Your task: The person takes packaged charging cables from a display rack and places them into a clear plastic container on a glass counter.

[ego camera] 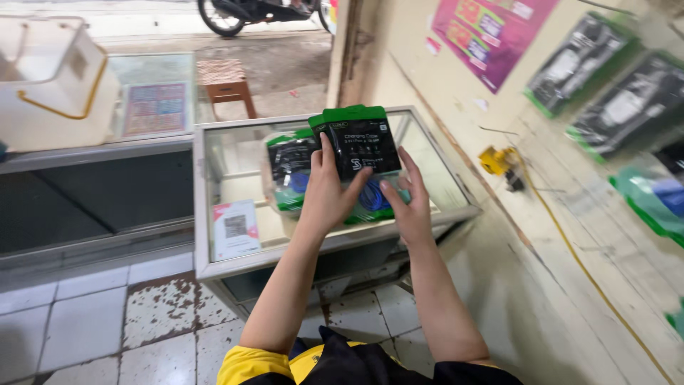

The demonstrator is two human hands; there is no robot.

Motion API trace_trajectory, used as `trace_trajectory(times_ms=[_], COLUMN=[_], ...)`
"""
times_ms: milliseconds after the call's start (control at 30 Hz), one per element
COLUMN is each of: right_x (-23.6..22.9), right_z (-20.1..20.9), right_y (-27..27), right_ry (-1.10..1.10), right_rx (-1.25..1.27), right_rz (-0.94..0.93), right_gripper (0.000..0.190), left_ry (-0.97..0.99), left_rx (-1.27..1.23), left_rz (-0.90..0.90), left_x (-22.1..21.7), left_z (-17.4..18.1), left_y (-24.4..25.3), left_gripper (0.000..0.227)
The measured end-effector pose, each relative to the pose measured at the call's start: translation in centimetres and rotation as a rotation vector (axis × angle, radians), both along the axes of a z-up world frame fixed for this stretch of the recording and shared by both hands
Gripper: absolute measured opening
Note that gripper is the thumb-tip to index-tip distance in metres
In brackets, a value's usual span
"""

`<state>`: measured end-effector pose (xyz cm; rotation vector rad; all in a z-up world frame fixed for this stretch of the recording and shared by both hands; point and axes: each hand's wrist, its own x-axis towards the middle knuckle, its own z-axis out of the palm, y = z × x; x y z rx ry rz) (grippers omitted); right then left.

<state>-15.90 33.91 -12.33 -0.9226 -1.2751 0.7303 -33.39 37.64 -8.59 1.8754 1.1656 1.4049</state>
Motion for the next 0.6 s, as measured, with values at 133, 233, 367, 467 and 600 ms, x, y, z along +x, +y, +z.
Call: trace_trajectory(times_ms=[133, 233, 367, 467, 600], right_x=[-4.0, -6.5, -8.2, -8.4, -8.1], right_z=[-1.9, -2.9, -3.5, -3.3, -2.4], right_y=[5.8, 8.8, 10.3, 10.4, 10.9], right_ry=[-0.103, -0.218, -0.370, -0.522, -0.719], right_rx=[0.028, -0.033, -0.215, -0.092, -0.277], right_rz=[-0.006, -0.087, -0.156, -0.188, -0.153], right_gripper=[0.054, 0.046, 0.047, 0.047, 0.051], left_ry=[0.102, 0.254, 0.193, 0.160, 0.487], left_rx=[-0.133, -0.205, -0.056, -0.032, -0.066], left_rz=[0.129, 0.219, 0.217, 0.117, 0.092], left_x=[-4.1, -6.1, -7.5, -7.7, -7.4], left_z=[-1.5, -4.6, -9.1, -10.6, -11.4], left_y=[4.6, 8.4, 11.8, 12.4, 11.7], left_gripper=[0.092, 0.082, 0.080, 0.071, 0.066])
